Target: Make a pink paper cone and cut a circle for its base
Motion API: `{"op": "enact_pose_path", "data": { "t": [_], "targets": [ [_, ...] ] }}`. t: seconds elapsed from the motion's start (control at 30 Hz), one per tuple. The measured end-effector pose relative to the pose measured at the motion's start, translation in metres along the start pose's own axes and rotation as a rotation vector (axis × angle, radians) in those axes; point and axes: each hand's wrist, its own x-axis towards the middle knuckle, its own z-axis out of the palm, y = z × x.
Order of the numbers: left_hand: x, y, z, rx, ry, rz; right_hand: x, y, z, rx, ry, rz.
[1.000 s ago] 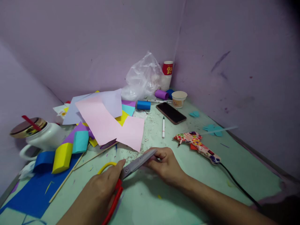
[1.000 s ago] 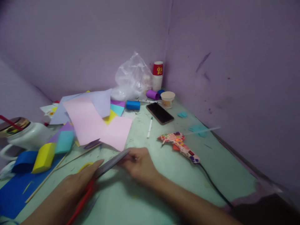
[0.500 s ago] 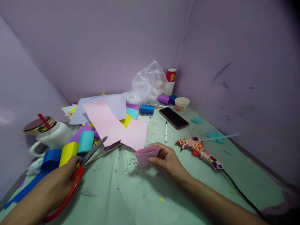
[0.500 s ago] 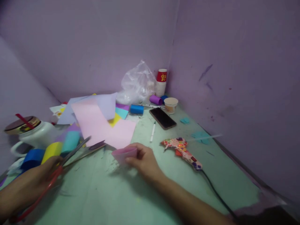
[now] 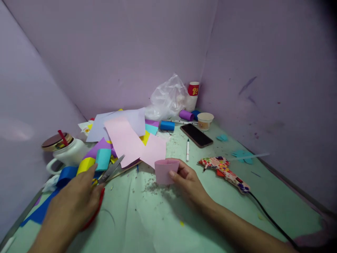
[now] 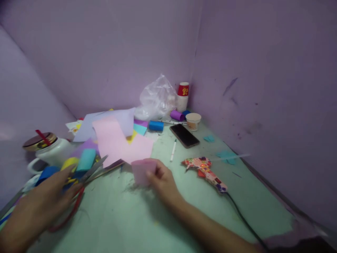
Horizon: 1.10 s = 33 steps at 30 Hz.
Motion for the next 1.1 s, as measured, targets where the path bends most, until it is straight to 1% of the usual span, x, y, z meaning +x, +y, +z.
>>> {"op": "enact_pose_path", "data": {
  "t": [0.03,0.07,0.1,0.13,0.17,0.2,0.23,0.3,0.37,0.43,0.53,0.6,0.77,0.93,1.03,1.1],
  "targets": [
    [-0.006,0.020,0.005,-0.061,0.017,0.044,-0.001,0.002,0.001,-0.003,0.007,-0.010],
    [-0.012,0.042,0.012,-0.163,-0.031,0.100,-0.002,0.003,0.003,-0.006,0.013,-0.022],
    [-0.019,0.062,0.021,-0.280,-0.141,0.142,-0.003,0.004,0.005,-0.013,0.012,-0.030],
    [-0.026,0.080,0.031,-0.382,-0.235,0.147,-0.005,0.004,0.007,-0.026,0.001,-0.031],
    [-0.031,0.094,0.041,-0.452,-0.299,0.144,-0.008,0.003,0.009,-0.050,-0.021,-0.026],
    [-0.034,0.105,0.049,-0.500,-0.331,0.134,-0.010,0.002,0.011,-0.085,-0.054,-0.021],
    [-0.035,0.112,0.055,-0.551,-0.336,0.117,-0.012,0.000,0.013,-0.120,-0.100,-0.020],
    [-0.034,0.115,0.061,-0.626,-0.325,0.077,-0.016,-0.002,0.016,-0.152,-0.209,-0.028],
    [-0.030,0.111,0.060,-0.645,-0.304,0.058,-0.018,-0.004,0.017,-0.120,-0.280,-0.046],
    [-0.028,0.105,0.057,-0.617,-0.299,0.115,-0.017,-0.004,0.015,-0.125,-0.259,-0.055],
    [-0.028,0.102,0.054,-0.615,-0.302,0.250,-0.012,-0.006,0.008,-0.275,-0.176,-0.038],
    [-0.029,0.103,0.053,-0.650,-0.307,0.271,-0.010,-0.010,0.004,-0.350,-0.175,-0.019],
    [-0.028,0.104,0.053,-0.727,-0.314,0.236,-0.007,-0.016,0.004,-0.417,-0.199,-0.018],
    [-0.026,0.107,0.057,-0.783,-0.338,0.141,-0.007,-0.013,0.009,-0.408,-0.205,-0.035],
    [-0.025,0.111,0.054,-0.785,-0.368,0.092,-0.006,-0.013,0.006,-0.447,-0.204,-0.028],
    [-0.023,0.109,0.048,-0.721,-0.331,0.073,-0.003,-0.016,0.000,-0.469,-0.178,-0.059]
  ]
}}
